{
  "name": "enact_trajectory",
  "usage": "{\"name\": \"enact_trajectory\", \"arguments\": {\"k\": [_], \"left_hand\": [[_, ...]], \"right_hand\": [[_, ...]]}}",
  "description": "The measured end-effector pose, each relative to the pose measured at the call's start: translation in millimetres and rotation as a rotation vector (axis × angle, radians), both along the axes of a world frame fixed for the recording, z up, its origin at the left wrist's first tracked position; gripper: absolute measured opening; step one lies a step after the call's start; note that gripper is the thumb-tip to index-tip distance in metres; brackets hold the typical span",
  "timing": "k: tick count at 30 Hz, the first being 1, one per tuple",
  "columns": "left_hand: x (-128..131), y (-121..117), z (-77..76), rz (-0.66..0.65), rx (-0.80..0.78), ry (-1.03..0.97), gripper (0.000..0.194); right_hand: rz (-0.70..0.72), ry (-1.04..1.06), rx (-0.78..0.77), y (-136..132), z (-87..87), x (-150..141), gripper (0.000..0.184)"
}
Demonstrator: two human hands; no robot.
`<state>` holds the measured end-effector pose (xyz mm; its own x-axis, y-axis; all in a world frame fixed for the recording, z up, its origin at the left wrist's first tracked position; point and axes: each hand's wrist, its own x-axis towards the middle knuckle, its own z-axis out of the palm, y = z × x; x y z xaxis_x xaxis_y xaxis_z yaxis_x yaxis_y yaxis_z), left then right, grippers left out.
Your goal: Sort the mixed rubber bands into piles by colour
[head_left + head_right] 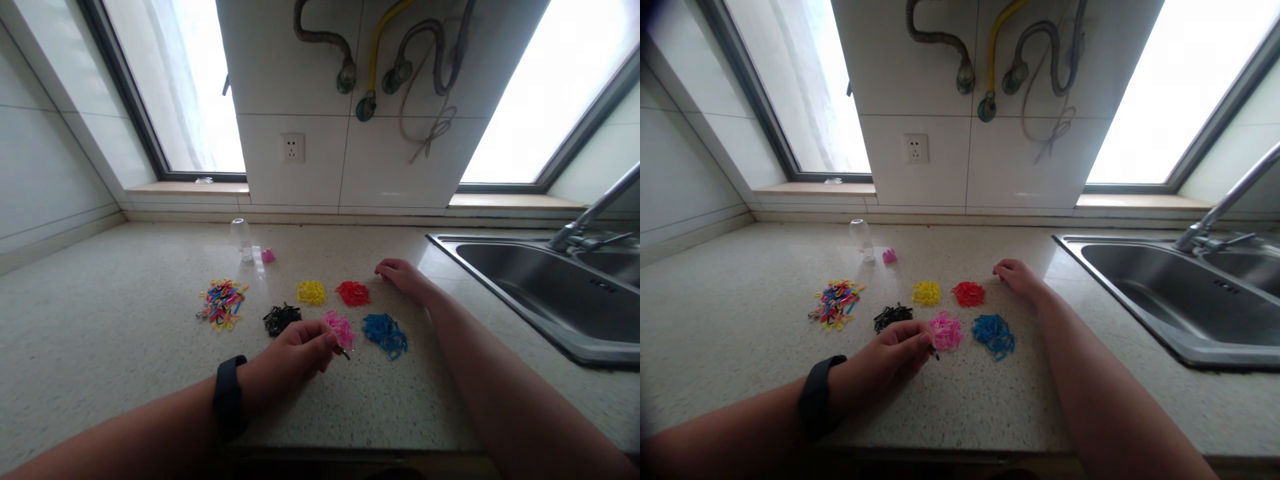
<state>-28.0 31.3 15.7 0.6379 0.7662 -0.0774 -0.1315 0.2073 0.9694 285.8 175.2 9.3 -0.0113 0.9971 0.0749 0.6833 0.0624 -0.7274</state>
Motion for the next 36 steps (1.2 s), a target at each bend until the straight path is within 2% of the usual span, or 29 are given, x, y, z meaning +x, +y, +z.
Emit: {"name": "enact_trajectory", "arguments": {"k": [14,22,30,36], "left_hand": [[0.5,-1.2,1.1,0.007,0.068,0.044,0.044],[-0.4,0.9,-0.2,0.01,0.121,0.068,0.036],[2.1,0.6,0.8,-0.005,0.127,0.011,0.03],[-0.4,0.4,0.0,-0.019,0.129,0.062,0.029]], "right_hand": [[0.005,0.014,-0.002,-3.0,3.8,-2.8,0.03],[0.001,0.013,0.003,-3.8,4.7,-3.9,0.03],[0.006,-0.011,0.02,-2.9,3.1,-1.8,0.031],[0.005,-0.039,0.016,-2.9,3.9,-1.6,0.031]]}}
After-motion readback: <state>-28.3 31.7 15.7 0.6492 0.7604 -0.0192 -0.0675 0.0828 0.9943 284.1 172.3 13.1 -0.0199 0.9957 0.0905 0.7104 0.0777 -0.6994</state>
